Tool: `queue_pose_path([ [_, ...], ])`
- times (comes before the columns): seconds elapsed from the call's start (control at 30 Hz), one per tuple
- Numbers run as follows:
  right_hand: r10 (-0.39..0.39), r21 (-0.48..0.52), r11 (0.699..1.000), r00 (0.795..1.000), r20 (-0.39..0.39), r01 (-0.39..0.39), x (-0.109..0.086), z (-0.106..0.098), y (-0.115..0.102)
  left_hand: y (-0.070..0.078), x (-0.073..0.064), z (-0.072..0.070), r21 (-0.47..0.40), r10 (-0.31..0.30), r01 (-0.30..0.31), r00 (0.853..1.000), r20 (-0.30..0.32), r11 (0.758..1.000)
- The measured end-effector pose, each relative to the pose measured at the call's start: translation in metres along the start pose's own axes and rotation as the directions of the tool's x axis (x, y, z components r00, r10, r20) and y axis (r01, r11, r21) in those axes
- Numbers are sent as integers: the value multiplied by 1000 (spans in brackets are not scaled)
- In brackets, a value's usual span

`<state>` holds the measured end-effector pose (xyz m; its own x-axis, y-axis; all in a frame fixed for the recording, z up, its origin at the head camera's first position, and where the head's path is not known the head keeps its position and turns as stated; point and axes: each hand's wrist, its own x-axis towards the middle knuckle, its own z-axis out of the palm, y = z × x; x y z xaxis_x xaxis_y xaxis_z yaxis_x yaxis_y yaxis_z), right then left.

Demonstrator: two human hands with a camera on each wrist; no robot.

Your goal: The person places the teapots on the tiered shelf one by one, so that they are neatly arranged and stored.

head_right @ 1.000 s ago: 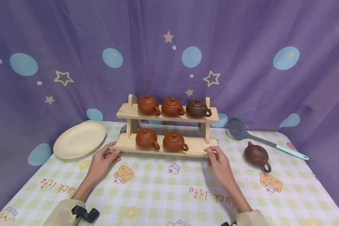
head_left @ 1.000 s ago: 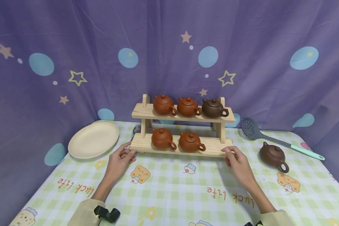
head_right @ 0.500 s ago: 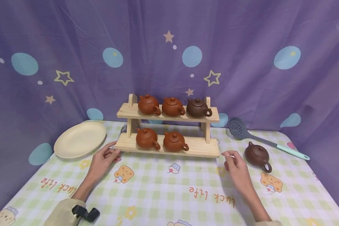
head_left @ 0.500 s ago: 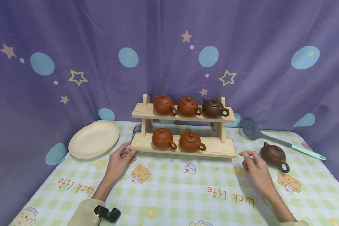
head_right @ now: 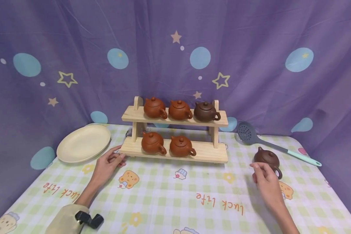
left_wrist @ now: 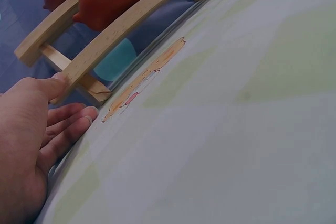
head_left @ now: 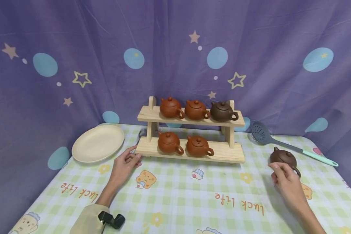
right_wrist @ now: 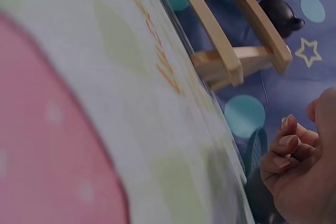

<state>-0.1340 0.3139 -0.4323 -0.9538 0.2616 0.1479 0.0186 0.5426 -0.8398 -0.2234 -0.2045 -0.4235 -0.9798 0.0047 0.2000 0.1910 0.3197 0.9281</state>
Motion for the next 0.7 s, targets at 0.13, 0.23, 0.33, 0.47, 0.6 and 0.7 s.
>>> queue_pose_path([
  [0.13,31,-1,1000,999,-17,-31,-3,-10,10,0,0,0,6,-5,5,1000,-5,1000],
  [0.23,57,0,998,997,-41,-58,-6,-17,15,-6,3,1,16,-17,17,1000,-10,1000],
  [0.33,66,12,998,995,-72,-65,-7,-24,20,-21,8,1,11,-16,16,1000,-15,1000],
  [0.47,61,43,997,993,-97,-57,-8,-33,28,-35,12,0,6,4,-4,1000,-19,1000],
  [0.6,97,48,995,987,-130,-92,-7,-44,35,-23,9,0,10,-12,12,1000,-16,1000],
  [0.7,133,51,991,977,-165,-126,-5,-50,41,-8,3,0,5,-16,16,1000,-7,1000],
])
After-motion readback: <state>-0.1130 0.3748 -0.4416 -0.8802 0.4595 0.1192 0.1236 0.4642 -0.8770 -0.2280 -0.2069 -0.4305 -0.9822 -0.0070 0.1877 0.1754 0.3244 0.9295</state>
